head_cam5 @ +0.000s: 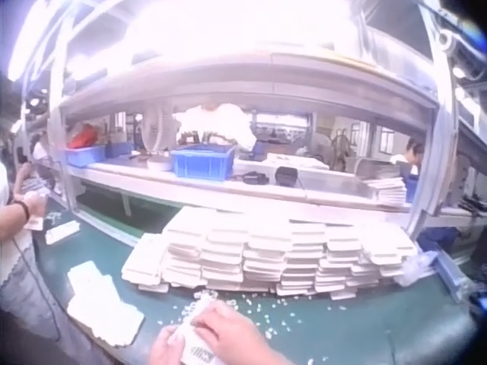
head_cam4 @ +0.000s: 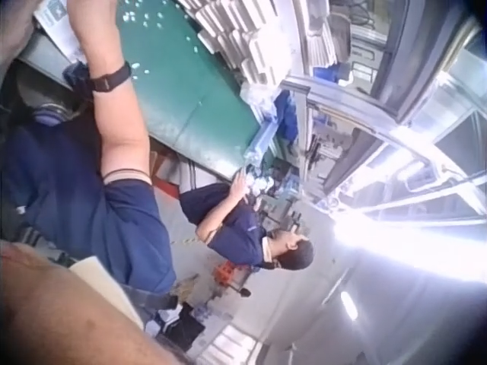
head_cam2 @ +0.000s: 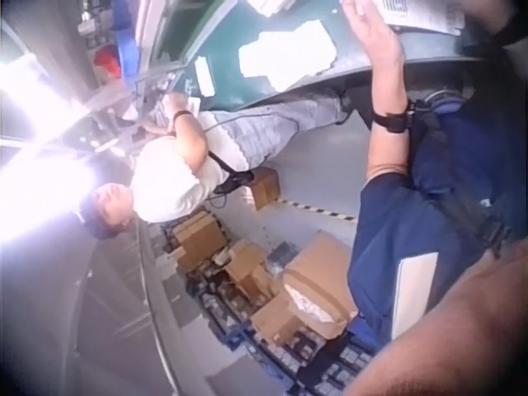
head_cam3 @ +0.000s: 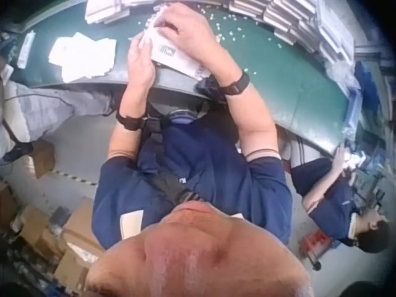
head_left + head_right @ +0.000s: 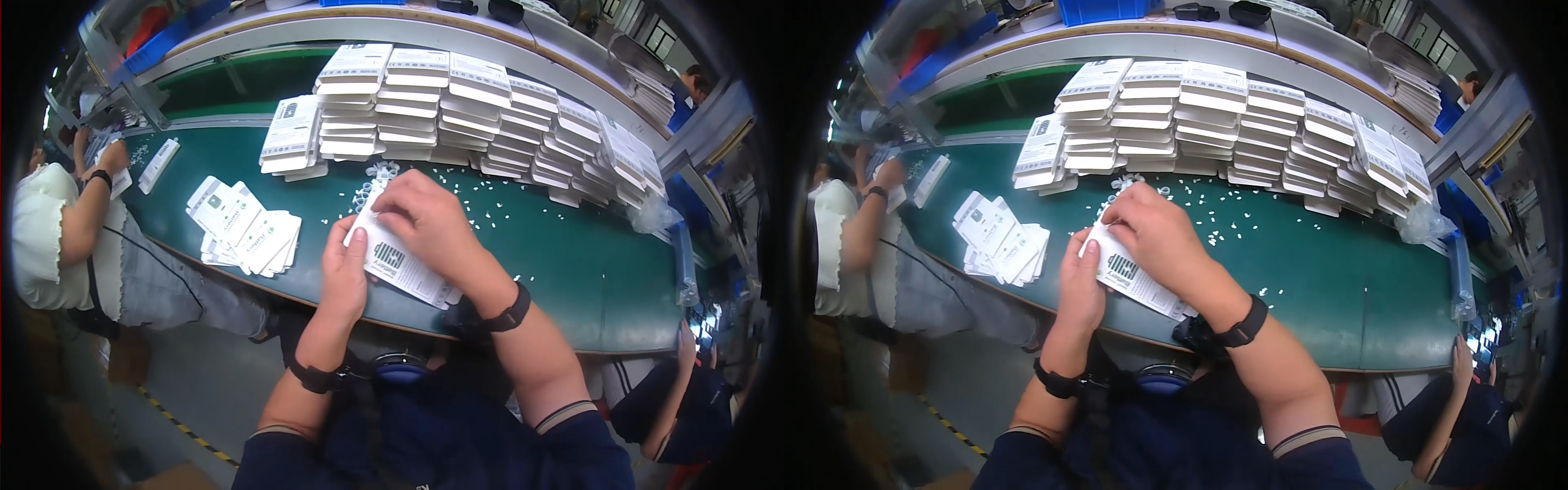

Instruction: The person is seen picking up small plastic components and attaching them to the back of a electronic device or label on an assembly line.

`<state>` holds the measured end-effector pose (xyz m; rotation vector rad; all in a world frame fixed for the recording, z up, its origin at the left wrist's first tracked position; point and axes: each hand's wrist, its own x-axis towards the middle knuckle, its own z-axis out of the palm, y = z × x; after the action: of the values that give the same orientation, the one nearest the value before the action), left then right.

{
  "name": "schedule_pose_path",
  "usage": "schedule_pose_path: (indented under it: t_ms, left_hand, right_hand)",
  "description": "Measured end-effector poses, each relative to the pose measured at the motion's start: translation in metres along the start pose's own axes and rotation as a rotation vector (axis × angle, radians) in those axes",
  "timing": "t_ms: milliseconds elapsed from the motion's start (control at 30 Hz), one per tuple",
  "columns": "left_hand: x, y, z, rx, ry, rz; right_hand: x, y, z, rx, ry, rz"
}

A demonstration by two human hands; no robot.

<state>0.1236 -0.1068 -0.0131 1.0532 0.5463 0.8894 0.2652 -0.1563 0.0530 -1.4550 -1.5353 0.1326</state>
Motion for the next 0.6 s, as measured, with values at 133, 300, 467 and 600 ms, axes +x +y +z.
schedule_pose_path:
  t_ms: [133, 300, 467, 600]
  left_hand:
    - [-0.002, -0.001, -0.006, -0.196, -0.053, -0.027]
    - [-0.007, 0.004, -0.012, -0.317, -0.116, -0.07]
    - [-0.005, 0.0, -0.01, -0.244, -0.079, -0.051]
    - [-0.005, -0.004, -0.008, 0.069, -0.047, 0.101]
  right_hand:
    - [-0.003, 0.001, 0.006, -0.042, -0.051, -0.037]
    - [-0.004, -0.006, 0.009, 0.075, -0.121, 0.097]
    - [-0.006, -0.004, 0.012, 0.074, -0.071, 0.093]
    - [-0.008, -0.001, 0.019, -0.046, -0.105, -0.154]
